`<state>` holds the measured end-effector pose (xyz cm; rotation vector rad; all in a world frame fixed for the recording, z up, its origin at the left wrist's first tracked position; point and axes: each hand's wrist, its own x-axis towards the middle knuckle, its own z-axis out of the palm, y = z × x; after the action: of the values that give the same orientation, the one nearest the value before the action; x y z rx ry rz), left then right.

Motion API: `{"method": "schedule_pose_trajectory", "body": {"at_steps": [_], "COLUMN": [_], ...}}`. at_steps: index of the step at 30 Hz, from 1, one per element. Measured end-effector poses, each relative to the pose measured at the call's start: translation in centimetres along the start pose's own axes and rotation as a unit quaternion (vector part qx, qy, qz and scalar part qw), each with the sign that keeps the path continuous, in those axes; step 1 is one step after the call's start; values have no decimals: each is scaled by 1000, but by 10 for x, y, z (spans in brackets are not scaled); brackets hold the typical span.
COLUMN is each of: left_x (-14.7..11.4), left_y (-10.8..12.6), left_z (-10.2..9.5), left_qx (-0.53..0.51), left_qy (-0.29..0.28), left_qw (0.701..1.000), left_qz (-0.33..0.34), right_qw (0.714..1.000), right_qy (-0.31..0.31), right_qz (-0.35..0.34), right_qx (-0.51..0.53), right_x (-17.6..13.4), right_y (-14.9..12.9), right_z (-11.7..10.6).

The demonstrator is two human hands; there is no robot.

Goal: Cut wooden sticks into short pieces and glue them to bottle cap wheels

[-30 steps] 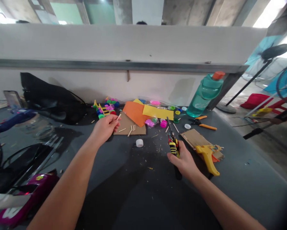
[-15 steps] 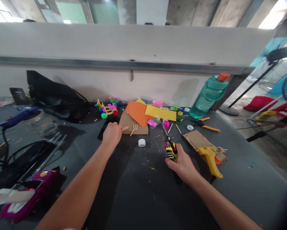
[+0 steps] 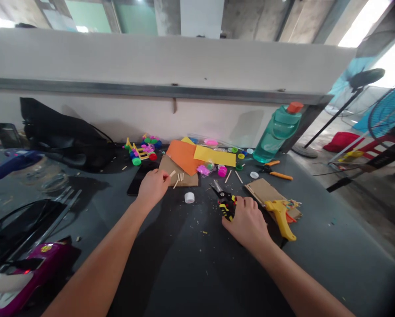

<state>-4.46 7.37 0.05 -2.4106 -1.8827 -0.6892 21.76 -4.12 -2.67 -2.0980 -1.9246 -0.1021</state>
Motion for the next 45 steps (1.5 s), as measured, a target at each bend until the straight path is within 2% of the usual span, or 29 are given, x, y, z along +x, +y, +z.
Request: {"method": "schedule_pose_trajectory", "body": {"at_steps": [2,4,6,8,11,13,15,17,20,22,26,30,33,40,45], "left_x": [-6,-18,-34,-49,-64,-68,-69,-69,-66,-65,-64,-66,-66,-62,-62], "left_y": [29,63,92,111,121,121,117,111,98,92,89,93,93,93,97], "left_z": [-6,-7,-2,6,16,20,22,23,21,19,18,24,29,30,30], "left_qx": [-168,-333,-444,-490,-510,-506,-497,-474,-412,-394,-438,-502,-527,-544,-544], "left_qy": [-31,-96,-155,-174,-180,-188,-202,-212,-209,-219,-293,-337,-361,-409,-411], "left_qw": [985,937,881,850,837,837,840,853,887,893,845,789,759,714,711], "left_qz": [-38,-48,-56,-79,-90,-85,-79,-54,3,-9,-90,-112,-124,-166,-170], "right_qw": [1000,1000,993,965,900,868,854,859,898,921,943,951,951,942,937], "right_qy": [0,17,44,52,27,5,-9,-13,-15,-23,-57,-85,-97,-112,-117], "right_qz": [-3,-17,-54,-76,-11,34,49,35,-43,-102,-144,-143,-135,-131,-131], "right_qx": [-15,12,99,244,435,495,518,511,438,374,295,262,259,288,303], "right_x": [2,3,4,3,1,0,-1,-2,-7,-9,-11,-10,-9,-4,-2], "right_y": [1,2,1,-3,-11,-15,-17,-18,-18,-18,-18,-18,-17,-13,-11], "right_z": [-1,-7,-15,-22,-22,-16,-10,-5,-1,-1,-1,0,0,0,-2]}}
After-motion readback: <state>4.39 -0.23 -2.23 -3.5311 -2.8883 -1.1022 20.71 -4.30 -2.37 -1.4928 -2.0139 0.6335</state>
